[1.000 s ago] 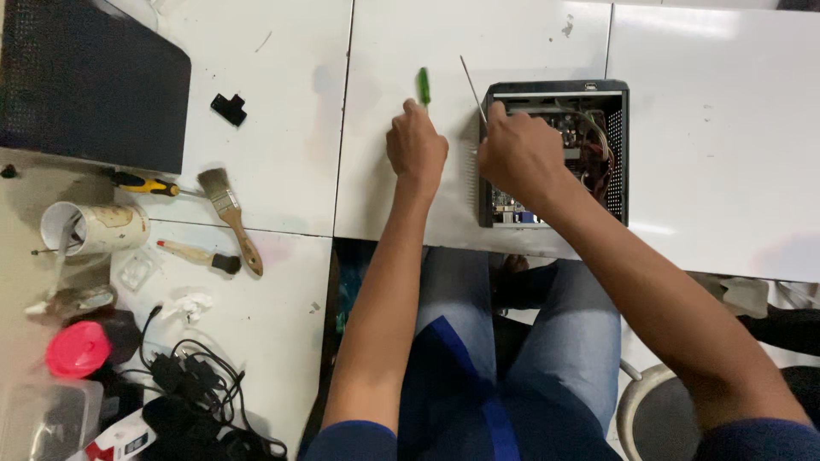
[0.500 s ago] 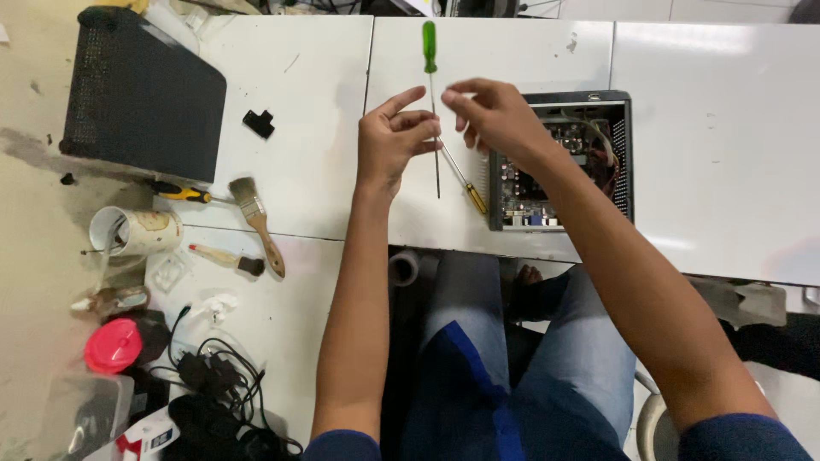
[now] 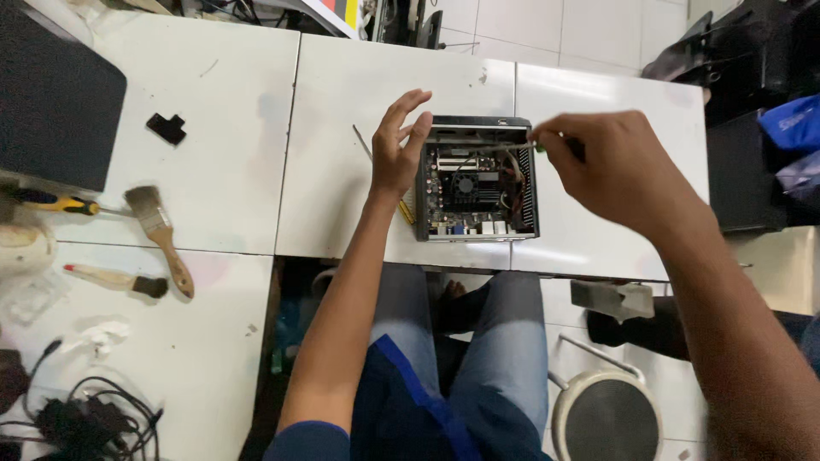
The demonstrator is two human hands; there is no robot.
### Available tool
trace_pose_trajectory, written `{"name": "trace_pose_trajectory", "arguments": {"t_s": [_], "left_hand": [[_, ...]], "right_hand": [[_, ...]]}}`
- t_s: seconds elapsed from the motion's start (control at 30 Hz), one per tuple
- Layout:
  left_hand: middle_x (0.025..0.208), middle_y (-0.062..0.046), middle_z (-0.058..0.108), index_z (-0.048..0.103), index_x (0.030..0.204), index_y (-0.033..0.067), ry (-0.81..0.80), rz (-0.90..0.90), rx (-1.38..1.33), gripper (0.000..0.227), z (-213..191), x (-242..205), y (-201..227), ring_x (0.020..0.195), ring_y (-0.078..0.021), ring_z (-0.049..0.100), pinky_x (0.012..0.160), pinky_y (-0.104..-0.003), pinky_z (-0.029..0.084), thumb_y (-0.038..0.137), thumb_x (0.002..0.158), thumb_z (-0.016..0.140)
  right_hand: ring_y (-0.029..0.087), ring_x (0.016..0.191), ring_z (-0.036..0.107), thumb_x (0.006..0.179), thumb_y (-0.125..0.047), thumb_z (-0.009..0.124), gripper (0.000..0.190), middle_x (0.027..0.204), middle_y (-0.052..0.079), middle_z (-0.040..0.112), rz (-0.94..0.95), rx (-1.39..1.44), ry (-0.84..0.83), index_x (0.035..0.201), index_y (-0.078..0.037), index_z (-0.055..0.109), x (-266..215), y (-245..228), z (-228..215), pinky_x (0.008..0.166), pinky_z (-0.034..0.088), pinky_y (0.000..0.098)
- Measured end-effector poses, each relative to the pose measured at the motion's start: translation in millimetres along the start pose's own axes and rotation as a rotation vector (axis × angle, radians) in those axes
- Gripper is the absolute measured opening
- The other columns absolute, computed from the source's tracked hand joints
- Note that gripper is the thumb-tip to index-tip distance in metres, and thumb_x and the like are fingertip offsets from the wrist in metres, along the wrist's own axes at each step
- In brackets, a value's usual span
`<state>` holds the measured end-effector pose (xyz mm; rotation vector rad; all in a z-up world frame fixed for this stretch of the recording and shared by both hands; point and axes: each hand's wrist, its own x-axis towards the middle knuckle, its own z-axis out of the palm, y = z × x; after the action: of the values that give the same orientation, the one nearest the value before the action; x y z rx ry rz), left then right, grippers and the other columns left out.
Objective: The person works on the internal components of a small form-factor computer case placed on a white table. They use a screwdriver to tighten screws on the motherboard and power supply area, then use a thin metal tool to probe and adjust connections within the case.
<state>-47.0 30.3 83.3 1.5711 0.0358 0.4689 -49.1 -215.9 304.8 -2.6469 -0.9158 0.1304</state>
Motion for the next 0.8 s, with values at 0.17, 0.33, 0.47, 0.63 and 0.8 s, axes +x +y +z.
{"name": "trace_pose_trajectory", "arguments": {"t_s": [0.17,0.33,0.47,0.63,0.8], "left_hand": [[0.153,-0.013,0.063,0.069,0.141,0.0241,-0.127,0.008,0.478,0.044,40,27,-70,0.146,-0.0357,0.052,0.119,-0.055,0.044,0.033,0.097,0.073],[0.126,-0.004,0.068,0.070,0.136,0.0219,-0.198,-0.026,0.720,0.039,52,22,-83,0.117,-0.0349,0.061,0.095,-0.050,0.055,0.011,0.098,0.067],[0.126,-0.005,0.068,0.069,0.135,0.0220,-0.186,-0.009,0.793,0.041,53,23,-79,0.116,-0.0362,0.063,0.087,-0.053,0.059,0.004,0.098,0.066],[0.118,0.006,0.062,0.061,0.132,0.0386,-0.168,0.035,0.857,0.036,55,24,-125,0.118,-0.0309,0.069,0.089,-0.057,0.066,0.022,0.100,0.065],[0.123,-0.003,0.062,0.061,0.136,0.0296,-0.178,0.033,0.751,0.035,51,20,-100,0.122,-0.0383,0.069,0.094,-0.061,0.066,0.010,0.106,0.058]], "right_hand": [[0.031,0.076,0.075,0.105,-0.021,0.070,0.018,0.097,0.012,0.081,-0.007,-0.078,-0.023,0.112,-0.011,0.083,-34,-2,32,0.074,0.059,0.0459],[0.041,0.066,0.067,0.108,-0.035,0.065,0.023,0.081,0.012,0.070,-0.006,-0.177,-0.185,0.113,-0.023,0.084,-38,10,85,0.059,0.050,0.0537],[0.038,0.061,0.064,0.107,-0.025,0.064,0.018,0.075,0.009,0.066,-0.161,-0.177,-0.133,0.106,-0.021,0.082,-30,18,109,0.051,0.046,0.0521],[0.025,0.060,0.071,0.102,-0.023,0.072,0.013,0.070,0.007,0.068,-0.126,-0.224,-0.154,0.107,-0.020,0.084,-15,-4,105,0.057,0.056,0.0377],[0.023,0.062,0.073,0.102,-0.030,0.071,0.014,0.072,0.005,0.071,-0.088,-0.289,-0.227,0.105,-0.024,0.083,-13,-8,97,0.059,0.057,0.0345]]}}
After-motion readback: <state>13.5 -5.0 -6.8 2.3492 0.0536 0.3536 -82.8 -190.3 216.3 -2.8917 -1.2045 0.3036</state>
